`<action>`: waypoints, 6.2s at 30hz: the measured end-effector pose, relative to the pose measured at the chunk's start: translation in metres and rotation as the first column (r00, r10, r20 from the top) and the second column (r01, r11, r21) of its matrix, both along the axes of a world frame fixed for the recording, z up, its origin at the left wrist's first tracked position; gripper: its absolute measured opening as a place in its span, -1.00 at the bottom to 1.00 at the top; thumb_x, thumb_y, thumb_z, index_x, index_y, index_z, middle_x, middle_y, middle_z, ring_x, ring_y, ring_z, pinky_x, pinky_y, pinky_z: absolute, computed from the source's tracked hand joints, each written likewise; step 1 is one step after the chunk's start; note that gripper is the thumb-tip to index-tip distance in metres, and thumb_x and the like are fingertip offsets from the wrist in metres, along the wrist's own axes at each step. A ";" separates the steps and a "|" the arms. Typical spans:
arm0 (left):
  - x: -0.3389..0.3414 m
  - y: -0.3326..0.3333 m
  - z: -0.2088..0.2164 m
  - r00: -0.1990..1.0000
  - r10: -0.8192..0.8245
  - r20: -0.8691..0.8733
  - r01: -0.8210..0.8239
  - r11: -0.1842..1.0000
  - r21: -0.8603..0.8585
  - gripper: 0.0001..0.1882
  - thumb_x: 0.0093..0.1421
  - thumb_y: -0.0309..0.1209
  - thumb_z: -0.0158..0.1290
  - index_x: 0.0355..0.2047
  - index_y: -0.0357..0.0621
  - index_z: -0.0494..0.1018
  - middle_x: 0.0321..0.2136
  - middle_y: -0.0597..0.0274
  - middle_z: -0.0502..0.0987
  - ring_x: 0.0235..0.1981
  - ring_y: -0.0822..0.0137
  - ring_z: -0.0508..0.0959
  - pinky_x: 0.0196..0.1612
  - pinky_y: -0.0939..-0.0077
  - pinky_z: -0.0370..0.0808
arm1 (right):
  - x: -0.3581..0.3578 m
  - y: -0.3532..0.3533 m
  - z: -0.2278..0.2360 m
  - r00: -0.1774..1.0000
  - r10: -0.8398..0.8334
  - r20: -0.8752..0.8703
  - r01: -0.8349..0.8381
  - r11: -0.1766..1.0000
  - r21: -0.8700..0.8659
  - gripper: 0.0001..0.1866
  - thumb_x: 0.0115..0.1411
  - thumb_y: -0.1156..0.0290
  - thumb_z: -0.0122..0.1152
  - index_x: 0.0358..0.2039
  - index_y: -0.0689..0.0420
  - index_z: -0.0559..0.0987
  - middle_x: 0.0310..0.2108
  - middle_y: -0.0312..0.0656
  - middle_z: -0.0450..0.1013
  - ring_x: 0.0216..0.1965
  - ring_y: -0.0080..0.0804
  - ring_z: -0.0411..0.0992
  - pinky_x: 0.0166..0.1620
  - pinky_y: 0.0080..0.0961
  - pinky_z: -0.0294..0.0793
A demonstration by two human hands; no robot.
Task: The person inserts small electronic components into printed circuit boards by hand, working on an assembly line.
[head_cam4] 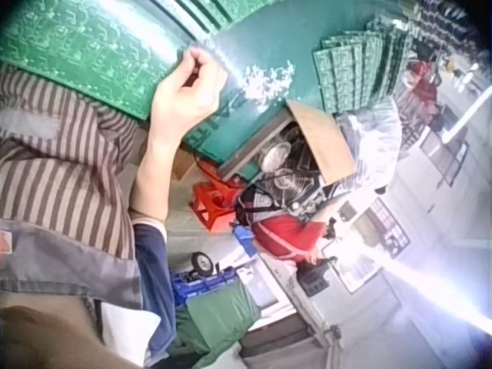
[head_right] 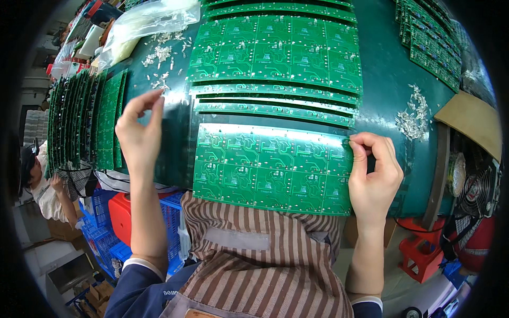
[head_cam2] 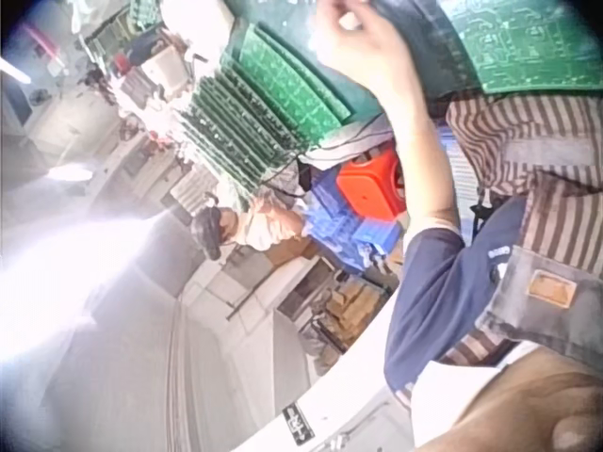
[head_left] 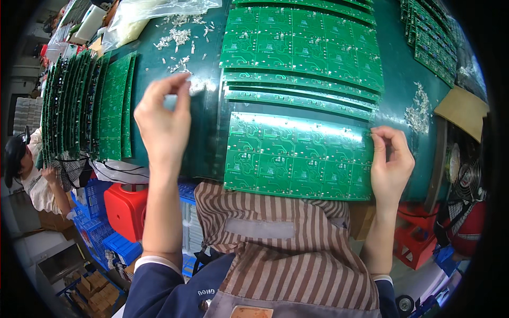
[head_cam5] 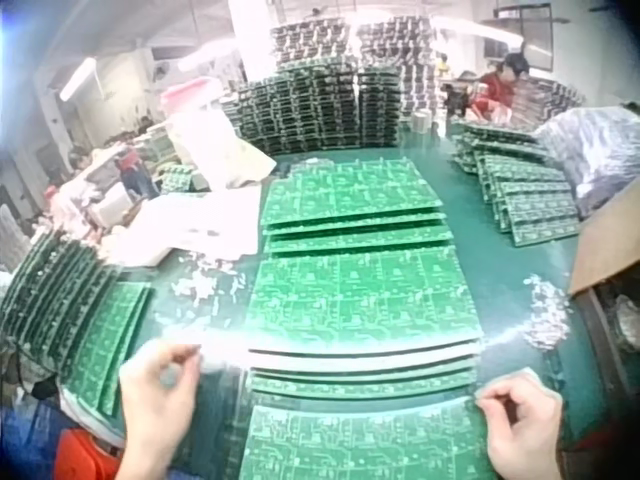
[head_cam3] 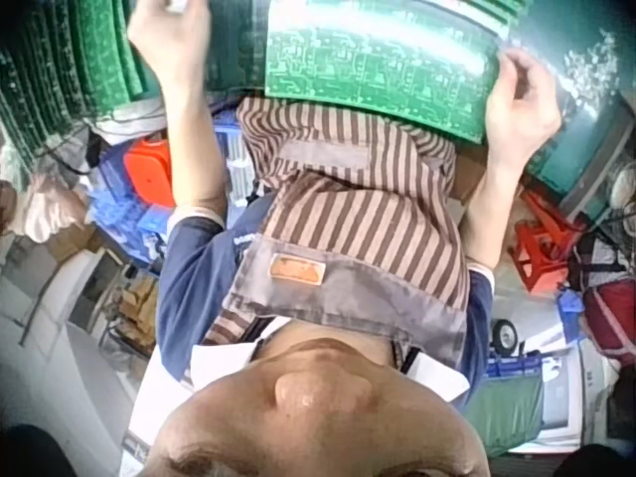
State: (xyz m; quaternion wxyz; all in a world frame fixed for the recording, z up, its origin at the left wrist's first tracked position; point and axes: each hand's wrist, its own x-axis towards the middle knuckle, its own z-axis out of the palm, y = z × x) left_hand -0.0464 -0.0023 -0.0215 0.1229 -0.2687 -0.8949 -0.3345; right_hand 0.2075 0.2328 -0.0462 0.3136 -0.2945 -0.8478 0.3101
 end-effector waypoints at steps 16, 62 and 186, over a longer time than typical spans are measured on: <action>-0.071 0.002 0.015 0.962 -0.186 0.198 0.238 0.929 -0.283 -0.85 0.06 -0.49 0.28 -0.34 -0.28 0.63 -0.47 0.15 0.64 -0.42 0.38 0.60 -0.23 0.51 0.51 | -0.003 0.002 0.000 0.998 0.008 -0.067 -0.013 0.997 -0.075 -0.93 0.12 0.67 0.25 -0.36 0.26 0.62 -0.38 -0.13 0.58 -0.35 -0.29 0.53 -0.22 -0.47 0.50; 0.104 0.037 0.006 0.789 -0.578 0.208 0.575 0.814 0.083 -0.87 0.08 -0.54 0.29 -0.34 -0.04 0.66 -0.40 0.37 0.65 -0.35 0.38 0.58 -0.18 0.44 0.27 | 0.021 0.043 0.010 0.988 -0.146 -0.055 0.142 0.988 -0.062 -0.92 0.25 0.52 0.29 -0.26 0.24 0.62 -0.40 -0.33 0.53 -0.42 -0.67 0.36 -0.29 -0.64 0.41; 0.111 0.054 0.026 0.727 -0.686 -0.021 0.639 0.687 -0.346 -0.83 -0.07 -0.52 0.32 -0.41 -0.08 0.63 -0.44 0.38 0.53 -0.30 0.29 0.50 -0.01 0.21 0.24 | 0.006 -0.046 0.013 0.986 0.145 -0.082 -0.156 0.975 -0.155 -0.90 0.06 0.65 0.32 -0.39 0.21 0.60 -0.35 -0.18 0.55 -0.28 -0.22 0.50 -0.23 -0.37 0.50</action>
